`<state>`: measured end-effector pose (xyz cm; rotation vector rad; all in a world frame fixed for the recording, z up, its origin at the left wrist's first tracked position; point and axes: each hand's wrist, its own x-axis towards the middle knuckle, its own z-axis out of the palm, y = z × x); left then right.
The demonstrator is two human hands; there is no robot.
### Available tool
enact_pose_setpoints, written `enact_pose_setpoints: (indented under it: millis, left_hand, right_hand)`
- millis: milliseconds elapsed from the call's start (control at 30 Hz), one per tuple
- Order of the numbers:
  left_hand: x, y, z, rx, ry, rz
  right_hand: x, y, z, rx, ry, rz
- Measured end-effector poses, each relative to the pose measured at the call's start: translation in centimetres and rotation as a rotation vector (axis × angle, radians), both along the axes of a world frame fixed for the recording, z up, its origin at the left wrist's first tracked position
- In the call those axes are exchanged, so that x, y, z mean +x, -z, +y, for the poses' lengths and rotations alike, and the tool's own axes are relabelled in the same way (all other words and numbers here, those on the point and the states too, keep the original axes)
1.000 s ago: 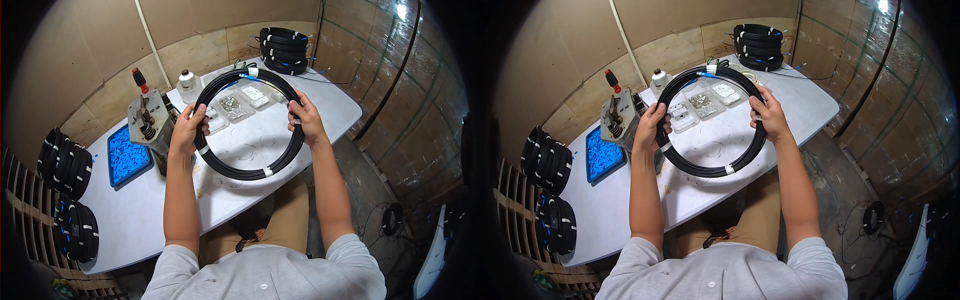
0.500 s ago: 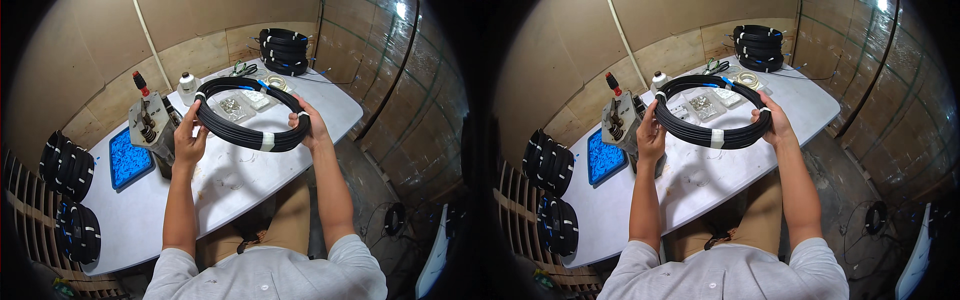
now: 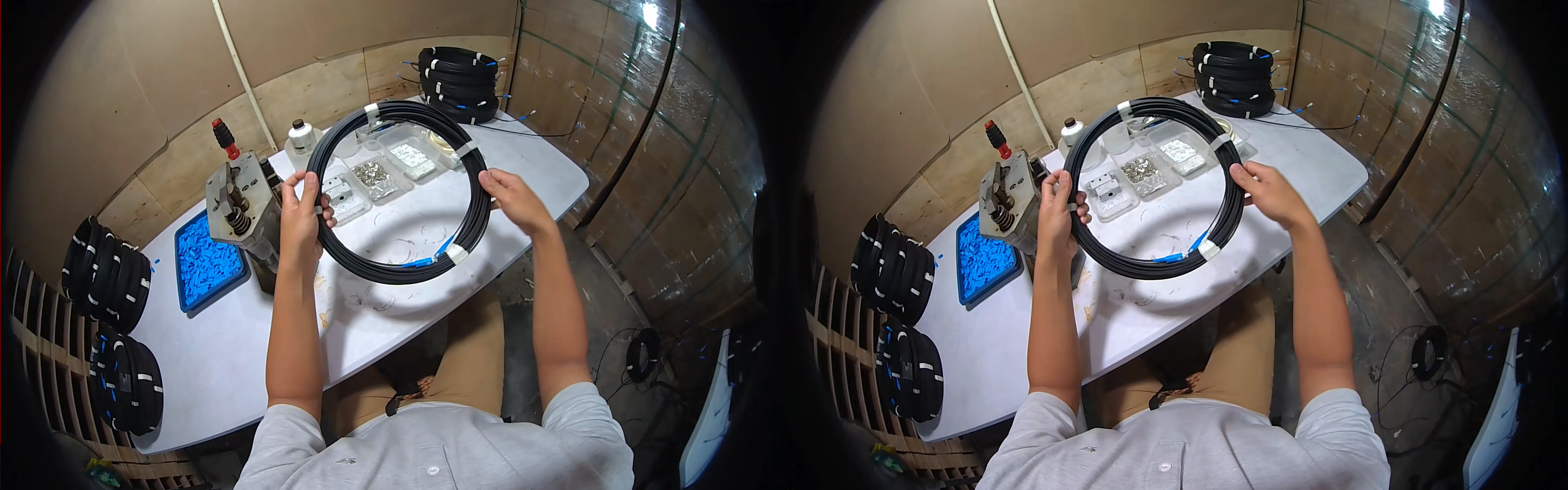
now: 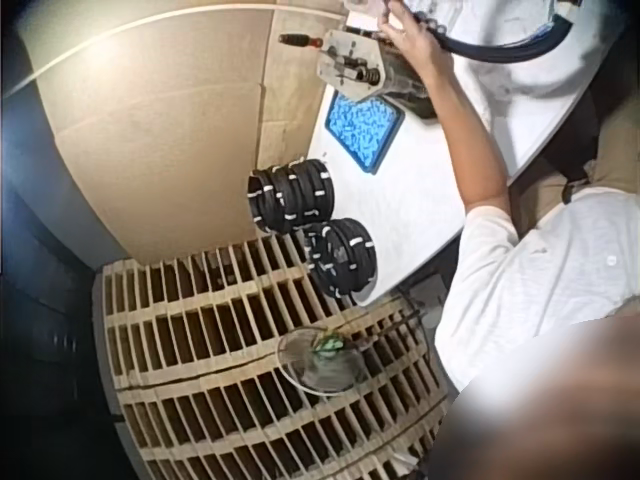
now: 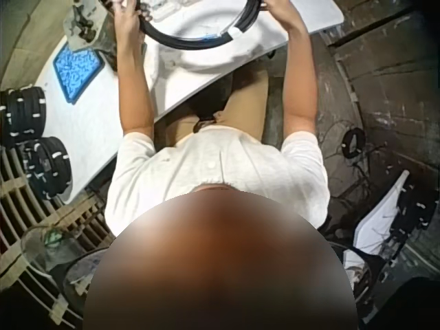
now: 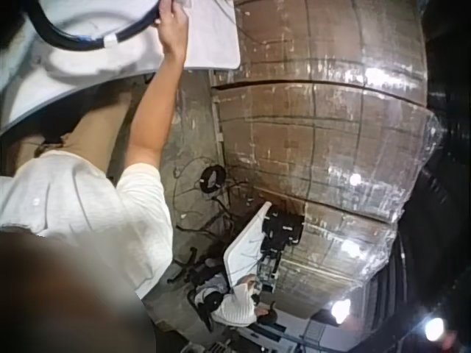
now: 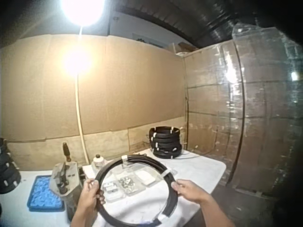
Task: Inspecting and organizing large black wire coils on a factory workbench.
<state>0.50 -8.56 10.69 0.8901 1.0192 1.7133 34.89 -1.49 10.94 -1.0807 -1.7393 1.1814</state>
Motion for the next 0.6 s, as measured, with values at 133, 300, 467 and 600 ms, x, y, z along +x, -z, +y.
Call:
enact_pose_setpoints:
  millis: [133,300,467,600]
  left_hand:
    - [1.1,1.4,-0.1,-0.005,-0.02,-0.13]
    - [0.3,0.7,-0.7,0.02,0.047,0.049]
    - [0.3,-5.1,-0.9,0.071,0.084,0.568]
    - [2.4,-7.7,-0.8,-0.033,0.238,0.869]
  right_hand:
    - [-4.3,1.8,-1.5,-0.11,0.075,0.449]
    - [-4.6,1.3,-1.2,-0.125,0.119,0.535]
    - [-3.8,-2.6,-0.5,0.029,-0.082,0.34]
    - [-4.4,-7.1,0.3,0.165,-0.252,-0.043]
